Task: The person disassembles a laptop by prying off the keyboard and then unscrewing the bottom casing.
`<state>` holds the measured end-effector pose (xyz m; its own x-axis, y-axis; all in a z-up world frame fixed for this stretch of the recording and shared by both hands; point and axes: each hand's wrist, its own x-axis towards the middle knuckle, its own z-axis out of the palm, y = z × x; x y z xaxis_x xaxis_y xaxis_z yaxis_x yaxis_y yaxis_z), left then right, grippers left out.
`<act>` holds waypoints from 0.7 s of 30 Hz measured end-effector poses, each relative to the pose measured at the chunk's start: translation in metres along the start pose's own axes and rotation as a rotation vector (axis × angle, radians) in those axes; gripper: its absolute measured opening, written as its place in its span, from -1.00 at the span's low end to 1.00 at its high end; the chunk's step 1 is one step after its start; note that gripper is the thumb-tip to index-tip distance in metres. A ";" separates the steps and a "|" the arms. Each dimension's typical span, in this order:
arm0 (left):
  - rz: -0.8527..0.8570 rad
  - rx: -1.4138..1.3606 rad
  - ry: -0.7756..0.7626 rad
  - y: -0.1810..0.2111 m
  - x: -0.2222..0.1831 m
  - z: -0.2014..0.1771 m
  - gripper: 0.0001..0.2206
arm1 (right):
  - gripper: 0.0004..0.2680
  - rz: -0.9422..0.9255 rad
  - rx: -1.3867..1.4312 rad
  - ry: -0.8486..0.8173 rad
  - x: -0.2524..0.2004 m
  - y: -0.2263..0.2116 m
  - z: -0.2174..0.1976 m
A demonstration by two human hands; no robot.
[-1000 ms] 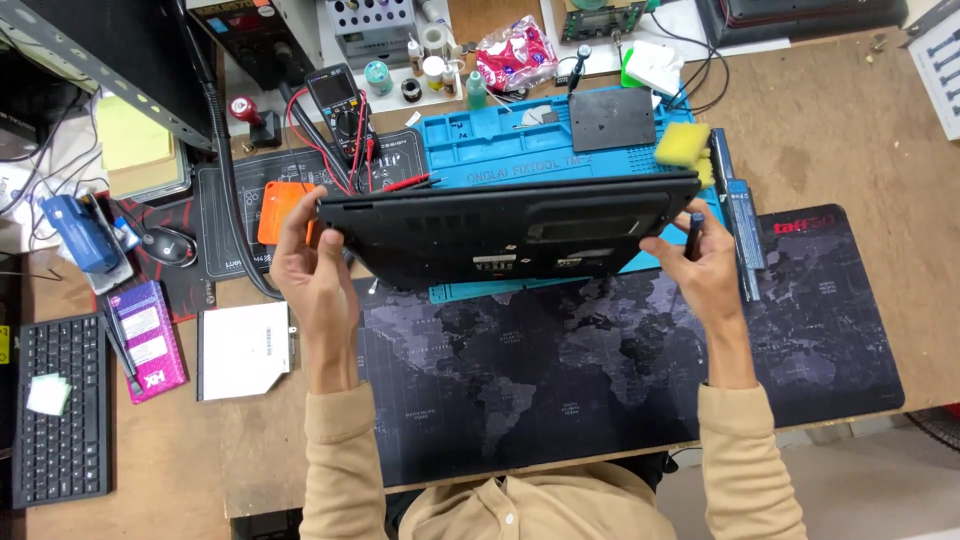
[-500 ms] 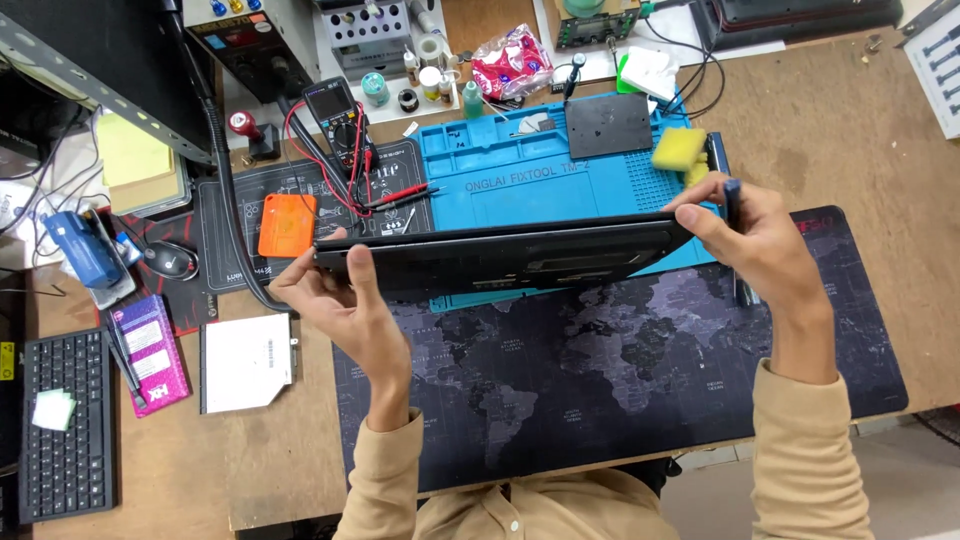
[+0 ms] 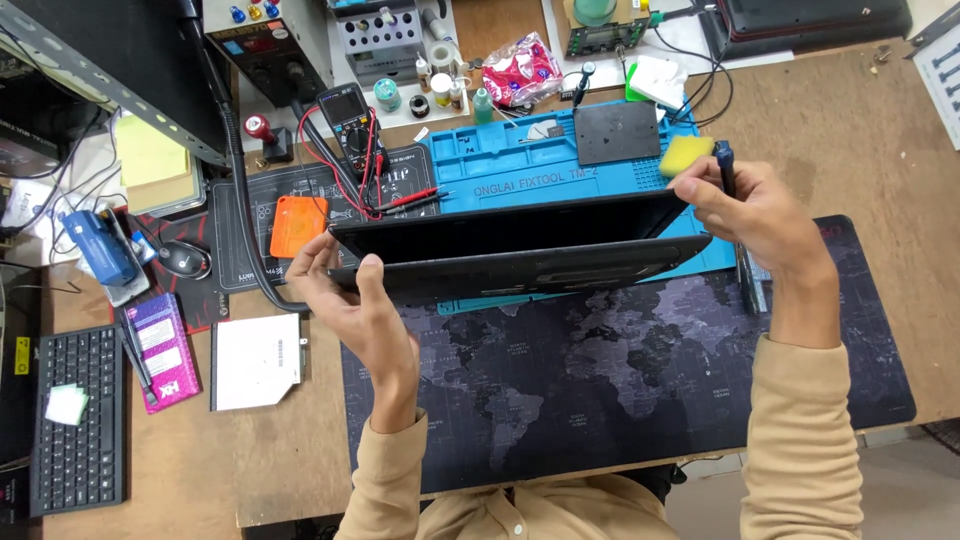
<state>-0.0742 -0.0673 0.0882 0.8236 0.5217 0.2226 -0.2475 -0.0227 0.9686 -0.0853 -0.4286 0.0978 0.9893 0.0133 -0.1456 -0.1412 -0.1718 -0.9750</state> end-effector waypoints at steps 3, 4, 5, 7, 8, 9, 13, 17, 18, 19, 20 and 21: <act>0.034 0.001 -0.014 0.005 -0.006 -0.005 -0.67 | -0.83 -0.032 -0.035 0.009 -0.002 -0.005 0.003; 0.034 0.001 -0.015 0.005 -0.009 -0.007 -0.67 | -0.83 -0.031 -0.035 0.011 -0.002 -0.005 0.004; 0.035 -0.013 -0.019 0.006 -0.012 -0.009 -0.66 | -0.83 -0.039 -0.040 0.029 -0.003 -0.005 0.005; 0.036 -0.024 -0.024 0.005 -0.018 -0.015 -0.65 | -0.83 -0.043 -0.042 0.048 -0.003 -0.005 0.008; 0.056 -0.040 -0.034 0.004 -0.022 -0.019 -0.63 | -0.84 -0.042 -0.050 0.084 -0.003 -0.004 0.009; 0.079 -0.058 -0.041 0.002 -0.024 -0.023 -0.61 | -0.85 -0.044 -0.058 0.118 -0.002 -0.005 0.011; 0.080 -0.105 -0.055 -0.006 -0.045 -0.046 -0.61 | -0.86 -0.063 -0.043 0.151 0.011 -0.004 0.018; 0.090 -0.140 -0.121 -0.014 -0.065 -0.071 -0.58 | -0.81 -0.079 0.003 0.160 0.029 0.002 0.021; 0.091 -0.157 -0.162 -0.016 -0.069 -0.078 -0.57 | -0.80 -0.103 0.014 0.142 0.033 0.004 0.021; 0.088 -0.153 -0.158 -0.016 -0.074 -0.084 -0.57 | -0.80 -0.100 0.014 0.136 0.037 0.006 0.023; 0.046 -0.108 -0.169 -0.016 -0.078 -0.091 -0.57 | -0.79 -0.085 0.035 0.159 0.042 0.007 0.024; 0.004 -0.067 -0.182 -0.016 -0.082 -0.096 -0.57 | -0.78 -0.073 0.054 0.186 0.046 0.008 0.025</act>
<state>-0.1866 -0.0276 0.0440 0.8998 0.3583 0.2490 -0.2795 0.0350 0.9595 -0.0419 -0.4048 0.0792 0.9862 -0.1590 -0.0457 -0.0658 -0.1237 -0.9901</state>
